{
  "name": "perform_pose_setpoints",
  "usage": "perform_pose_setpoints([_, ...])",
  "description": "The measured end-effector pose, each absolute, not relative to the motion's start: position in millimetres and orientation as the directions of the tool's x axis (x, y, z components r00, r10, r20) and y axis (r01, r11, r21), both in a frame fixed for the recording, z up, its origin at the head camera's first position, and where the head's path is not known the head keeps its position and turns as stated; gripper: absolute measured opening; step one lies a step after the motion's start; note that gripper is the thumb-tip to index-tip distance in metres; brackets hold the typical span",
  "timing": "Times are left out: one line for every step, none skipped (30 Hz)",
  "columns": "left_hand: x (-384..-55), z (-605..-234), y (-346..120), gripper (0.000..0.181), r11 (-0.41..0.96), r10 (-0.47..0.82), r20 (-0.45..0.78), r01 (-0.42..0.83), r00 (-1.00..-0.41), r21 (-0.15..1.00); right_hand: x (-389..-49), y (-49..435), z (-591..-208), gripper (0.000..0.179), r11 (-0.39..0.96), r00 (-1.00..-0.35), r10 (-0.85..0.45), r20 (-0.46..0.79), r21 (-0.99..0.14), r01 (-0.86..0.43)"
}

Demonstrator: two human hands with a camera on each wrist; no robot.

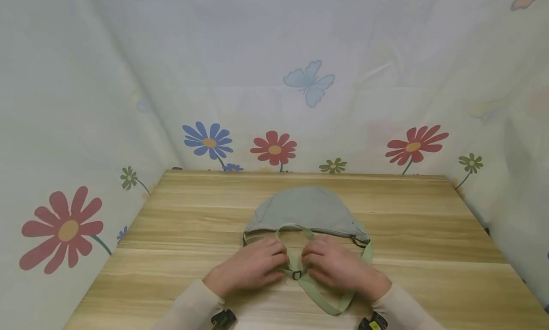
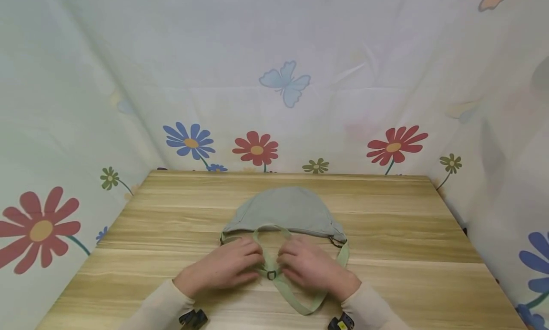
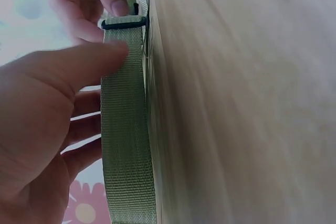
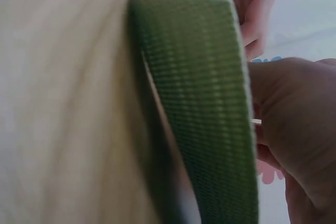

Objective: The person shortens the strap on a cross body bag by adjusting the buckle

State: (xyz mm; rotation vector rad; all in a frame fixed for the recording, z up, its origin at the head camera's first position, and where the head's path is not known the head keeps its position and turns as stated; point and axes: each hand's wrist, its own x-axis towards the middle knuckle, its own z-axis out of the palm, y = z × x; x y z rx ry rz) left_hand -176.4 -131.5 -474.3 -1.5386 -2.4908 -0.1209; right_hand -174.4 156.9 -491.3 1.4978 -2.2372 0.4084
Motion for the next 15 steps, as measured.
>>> perform_pose_setpoints([-176.3, -474.3, -131.4, 0.021, 0.449, 0.875, 0.221, 0.892, -0.430, -0.042, -174.4, 156.3, -492.4, 0.021, 0.379, -0.338, -0.805, 0.487, -0.014, -0.925])
perform_pose_setpoints([-176.3, -474.5, -131.2, 0.019, 0.448, 0.876, 0.219, 0.893, -0.429, -0.043, -174.2, 155.7, -493.2, 0.019, 0.382, -0.340, -0.806, 0.484, -0.013, -0.924])
perform_pose_setpoints([-176.4, -475.1, -130.8, 0.016, 0.447, 0.877, 0.216, 0.894, -0.429, -0.041, -174.1, 155.3, -494.0, 0.018, 0.383, -0.340, -0.807, 0.482, -0.009, -0.924])
perform_pose_setpoints([-176.5, -475.6, -130.4, 0.014, 0.447, 0.877, 0.213, 0.894, -0.431, -0.032, -173.9, 155.0, -494.6, 0.016, 0.384, -0.339, -0.808, 0.482, -0.006, -0.923])
perform_pose_setpoints([-176.5, -476.1, -130.2, 0.012, 0.448, 0.876, 0.207, 0.894, -0.435, -0.022, -173.6, 155.0, -495.0, 0.015, 0.387, -0.339, -0.808, 0.482, -0.001, -0.922])
perform_pose_setpoints([-176.3, -476.3, -130.2, 0.012, 0.452, 0.875, 0.200, 0.892, -0.441, -0.007, -173.1, 155.0, -495.0, 0.014, 0.387, -0.339, -0.807, 0.483, 0.000, -0.922])
perform_pose_setpoints([-176.1, -476.4, -130.2, 0.011, 0.455, 0.872, 0.193, 0.890, -0.450, 0.019, -172.6, 155.1, -494.6, 0.013, 0.390, -0.343, -0.805, 0.484, -0.004, -0.921])
perform_pose_setpoints([-176.0, -476.2, -130.2, 0.011, 0.463, 0.867, 0.181, 0.884, -0.465, 0.055, -171.9, 155.6, -494.1, 0.012, 0.395, -0.352, -0.801, 0.484, -0.015, -0.919])
perform_pose_setpoints([-175.9, -475.8, -130.3, 0.011, 0.474, 0.859, 0.168, 0.875, -0.483, 0.096, -171.0, 156.3, -493.3, 0.011, 0.401, -0.366, -0.796, 0.483, -0.033, -0.916])
perform_pose_setpoints([-175.6, -475.3, -130.8, 0.012, 0.487, 0.850, 0.155, 0.863, -0.504, 0.137, -170.2, 157.0, -491.9, 0.011, 0.407, -0.383, -0.789, 0.480, -0.057, -0.912])
perform_pose_setpoints([-175.3, -474.3, -131.3, 0.013, 0.502, 0.838, 0.141, 0.846, -0.527, 0.179, -169.4, 157.7, -490.3, 0.010, 0.415, -0.402, -0.782, 0.475, -0.084, -0.906])
perform_pose_setpoints([-175.0, -473.2, -132.0, 0.014, 0.515, 0.826, 0.132, 0.829, -0.548, 0.220, -168.7, 158.3, -488.4, 0.009, 0.420, -0.420, -0.775, 0.472, -0.113, -0.901])
perform_pose_setpoints([-174.8, -472.1, -132.5, 0.015, 0.527, 0.814, 0.122, 0.810, -0.568, 0.257, -168.1, 159.2, -486.6, 0.009, 0.426, -0.437, -0.767, 0.469, -0.136, -0.894])
perform_pose_setpoints([-174.7, -470.9, -133.1, 0.015, 0.540, 0.801, 0.114, 0.792, -0.587, 0.285, -167.6, 160.1, -484.7, 0.008, 0.433, -0.454, -0.758, 0.468, -0.159, -0.887])
perform_pose_setpoints([-174.4, -469.5, -133.7, 0.016, 0.548, 0.792, 0.112, 0.779, -0.601, 0.304, -167.3, 160.9, -483.0, 0.008, 0.436, -0.464, -0.751, 0.471, -0.174, -0.883])
